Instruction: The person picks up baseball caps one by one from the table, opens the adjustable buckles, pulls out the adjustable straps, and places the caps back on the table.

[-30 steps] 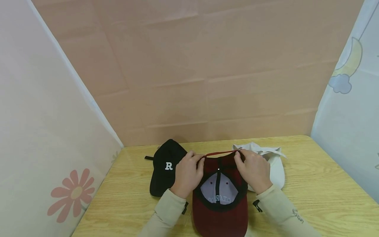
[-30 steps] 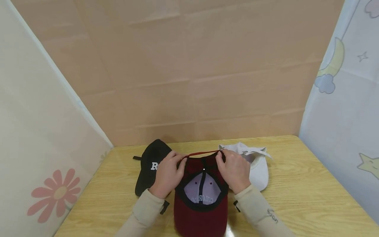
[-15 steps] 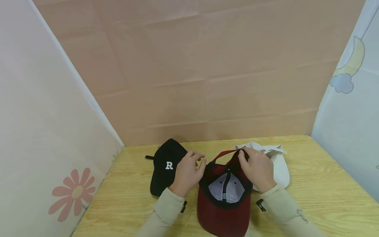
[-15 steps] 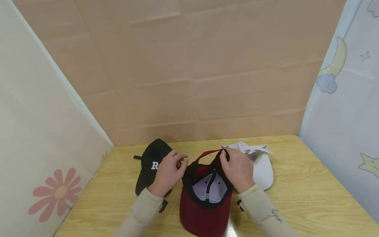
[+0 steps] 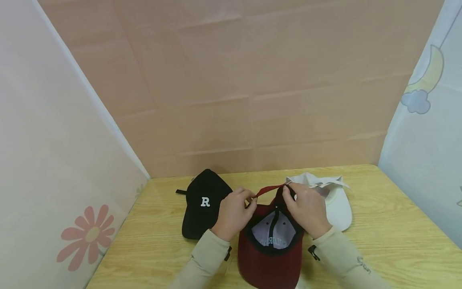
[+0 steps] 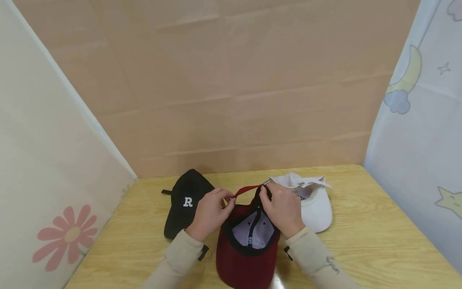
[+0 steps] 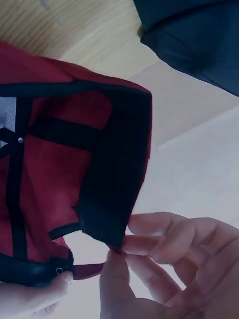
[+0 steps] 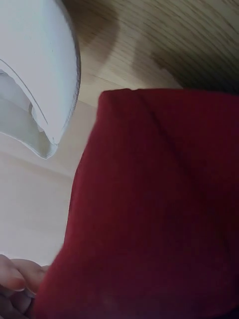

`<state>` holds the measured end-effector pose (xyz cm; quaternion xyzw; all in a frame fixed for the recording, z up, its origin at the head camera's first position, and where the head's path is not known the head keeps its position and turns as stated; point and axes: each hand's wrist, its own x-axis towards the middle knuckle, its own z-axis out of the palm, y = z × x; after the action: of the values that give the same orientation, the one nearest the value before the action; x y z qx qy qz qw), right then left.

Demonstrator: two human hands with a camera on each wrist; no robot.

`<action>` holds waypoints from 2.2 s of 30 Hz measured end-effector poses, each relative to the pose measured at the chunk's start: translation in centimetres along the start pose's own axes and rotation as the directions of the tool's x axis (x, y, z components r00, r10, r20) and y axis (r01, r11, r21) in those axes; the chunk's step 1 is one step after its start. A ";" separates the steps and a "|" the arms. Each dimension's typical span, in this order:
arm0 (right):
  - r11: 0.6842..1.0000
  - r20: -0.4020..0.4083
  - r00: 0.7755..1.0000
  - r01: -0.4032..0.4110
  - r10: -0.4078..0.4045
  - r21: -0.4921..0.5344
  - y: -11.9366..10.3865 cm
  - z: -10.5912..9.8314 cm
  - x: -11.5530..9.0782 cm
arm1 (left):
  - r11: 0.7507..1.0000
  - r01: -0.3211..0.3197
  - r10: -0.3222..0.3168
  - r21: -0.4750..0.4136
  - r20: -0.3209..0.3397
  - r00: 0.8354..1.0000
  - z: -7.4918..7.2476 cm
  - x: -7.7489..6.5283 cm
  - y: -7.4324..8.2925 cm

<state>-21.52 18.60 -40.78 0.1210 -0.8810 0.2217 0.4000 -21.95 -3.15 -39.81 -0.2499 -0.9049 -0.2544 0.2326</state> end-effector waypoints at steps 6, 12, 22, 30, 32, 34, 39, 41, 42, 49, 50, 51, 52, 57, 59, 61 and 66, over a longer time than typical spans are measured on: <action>1.000 -0.007 1.000 -0.015 0.015 -0.020 -0.1 0.1 -0.2 | 1.000 0.006 -0.005 0.013 -0.027 1.000 -0.1 0.2 -0.2; 0.999 -0.007 0.999 -0.037 0.037 -0.037 -0.1 0.2 -0.2 | 1.000 -0.002 0.002 0.009 -0.040 0.999 -0.3 0.2 -0.1; 0.996 0.013 0.997 -0.072 0.073 -0.046 -0.3 0.1 -0.3 | 1.000 -0.019 0.020 0.022 -0.065 0.998 -0.3 0.0 -0.1; 0.992 0.020 0.993 -0.119 0.120 -0.050 0.3 -0.3 -0.1 | 0.999 0.023 -0.026 -0.025 -0.105 0.994 -0.6 -0.1 -1.0; 0.991 0.030 0.991 -0.129 0.130 -0.041 0.5 -0.4 -0.1 | 0.998 0.044 -0.049 -0.049 -0.107 0.993 -0.8 0.0 -1.2; 0.991 0.042 0.991 -0.129 0.130 -0.033 0.5 -0.4 -0.1 | 0.996 0.055 -0.062 -0.067 -0.102 0.993 -0.9 0.1 -1.2; 0.983 0.103 0.981 -0.172 0.166 0.057 0.1 -0.6 0.0 | 0.995 0.069 -0.077 -0.074 -0.110 0.991 -0.9 0.1 -1.1; 0.969 0.144 0.970 -0.214 0.196 0.120 -0.1 -0.8 0.1 | 0.994 0.081 -0.089 -0.071 -0.116 0.989 -1.0 0.1 -1.1; 0.959 0.166 0.963 -0.237 0.211 0.156 -0.3 -0.9 0.2 | 0.993 0.089 -0.097 -0.071 -0.119 0.988 -1.0 0.1 -1.1; 0.864 0.308 0.895 -0.411 0.322 0.290 -0.9 -1.6 0.6 | 0.986 0.099 -0.114 -0.132 -0.106 0.988 -1.1 0.1 -0.7; 0.845 0.332 0.882 -0.436 0.334 0.310 -1.0 -1.7 0.7 | 0.985 0.090 -0.105 -0.146 -0.095 0.990 -1.0 0.1 -0.6; 0.824 0.353 0.870 -0.460 0.344 0.331 -1.1 -1.8 0.7 | 0.984 0.078 -0.091 -0.160 -0.080 0.993 -0.9 0.0 -0.4; 0.799 0.376 0.857 -0.485 0.353 0.355 -1.2 -1.9 0.8 | 0.983 0.062 -0.073 -0.170 -0.061 0.995 -0.9 0.0 -0.2; 0.638 0.498 0.789 -0.597 0.358 0.487 -2.0 -2.2 0.7 | 0.976 -0.032 0.045 -0.217 0.056 0.997 -0.2 -0.4 0.9; 0.588 0.528 0.778 -0.614 0.340 0.526 -2.2 -2.2 0.5 | 0.974 -0.052 0.077 -0.222 0.104 0.992 0.2 -0.5 1.3; 0.569 0.535 0.783 -0.609 0.318 0.553 -2.5 -2.1 0.4 | 0.972 -0.061 0.095 -0.227 0.140 0.986 0.5 -0.6 1.6; 0.556 0.538 0.796 -0.590 0.279 0.585 -2.9 -2.1 0.4 | 0.969 -0.068 0.106 -0.236 0.153 0.982 0.8 -0.6 2.1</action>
<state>-19.26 17.04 -38.41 0.0840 -0.7785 0.6183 0.0675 -20.55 -1.32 -40.05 -0.3350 -0.8735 -0.3255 0.1375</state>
